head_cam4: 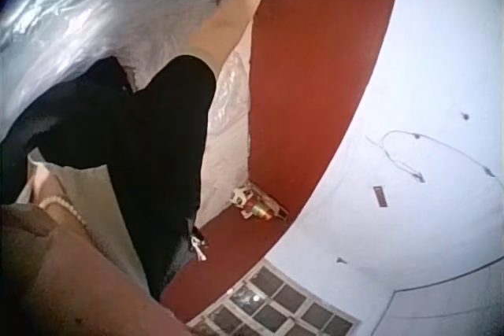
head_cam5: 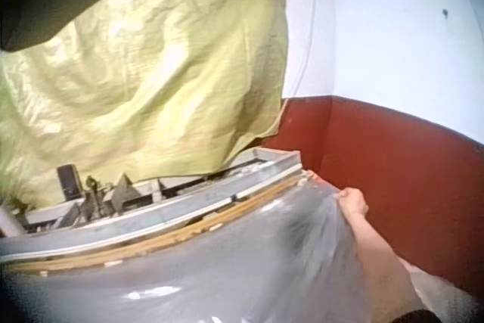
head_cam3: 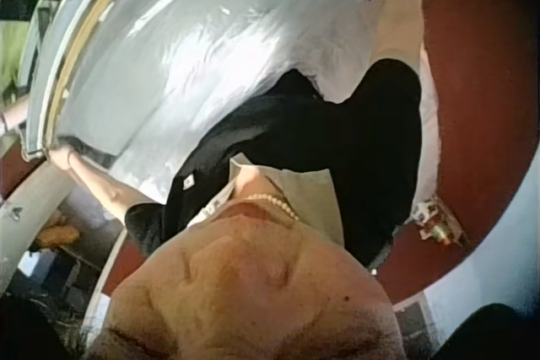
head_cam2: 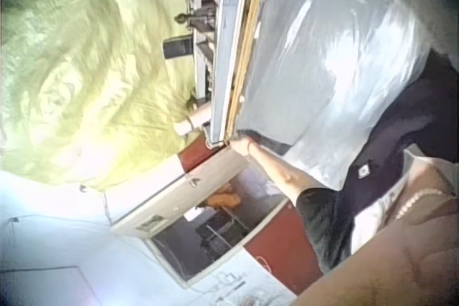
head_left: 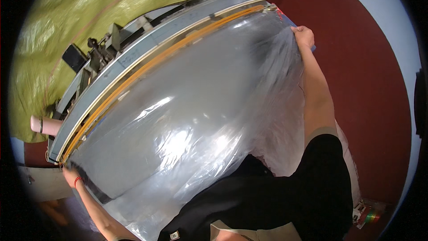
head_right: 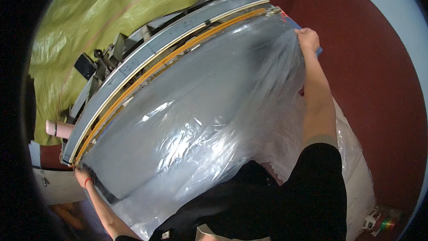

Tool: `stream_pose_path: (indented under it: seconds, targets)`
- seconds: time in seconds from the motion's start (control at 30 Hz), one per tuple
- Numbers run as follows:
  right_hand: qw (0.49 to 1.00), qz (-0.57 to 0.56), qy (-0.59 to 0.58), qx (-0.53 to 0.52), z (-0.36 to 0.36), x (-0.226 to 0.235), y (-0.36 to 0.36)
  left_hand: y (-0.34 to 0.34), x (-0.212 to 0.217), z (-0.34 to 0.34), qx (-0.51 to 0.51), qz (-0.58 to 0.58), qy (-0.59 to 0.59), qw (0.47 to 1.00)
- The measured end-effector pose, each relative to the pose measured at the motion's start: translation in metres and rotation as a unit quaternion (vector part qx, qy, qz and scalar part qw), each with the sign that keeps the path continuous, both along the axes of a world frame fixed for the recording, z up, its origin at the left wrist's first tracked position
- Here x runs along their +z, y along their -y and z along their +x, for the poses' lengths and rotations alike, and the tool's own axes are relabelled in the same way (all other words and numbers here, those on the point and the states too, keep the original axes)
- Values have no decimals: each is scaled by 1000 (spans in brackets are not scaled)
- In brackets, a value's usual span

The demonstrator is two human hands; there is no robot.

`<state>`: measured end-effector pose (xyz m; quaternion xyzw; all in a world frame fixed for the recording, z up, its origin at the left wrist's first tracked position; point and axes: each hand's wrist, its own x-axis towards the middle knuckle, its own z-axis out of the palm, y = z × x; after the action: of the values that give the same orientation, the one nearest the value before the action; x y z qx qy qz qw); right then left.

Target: Using a heat sealing machine to seal large plastic bags.

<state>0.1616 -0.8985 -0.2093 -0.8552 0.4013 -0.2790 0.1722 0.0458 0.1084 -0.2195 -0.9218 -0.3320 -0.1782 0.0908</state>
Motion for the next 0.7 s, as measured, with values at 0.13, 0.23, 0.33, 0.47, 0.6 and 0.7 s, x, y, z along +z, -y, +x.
stream_pose_path:
  seconds: [0.13,0.23,0.33,0.47,0.6,0.7]
  targets:
    - [995,55,75,34,6,-5,-2,259,39,58,-368,-287,38,884]
    - [993,49,103,30,-4,-18,28,486,67,48,-450,-594,-97,660]
    - [991,46,115,53,5,-20,19,609,53,44,-545,-588,-224,554]
    - [994,11,88,59,5,-12,9,709,34,58,-609,-418,-237,631]
    - [996,-8,74,47,8,-15,10,708,32,56,-446,-778,-108,430]
    - [994,-2,85,73,-1,-15,13,641,73,19,-399,-828,-287,269]
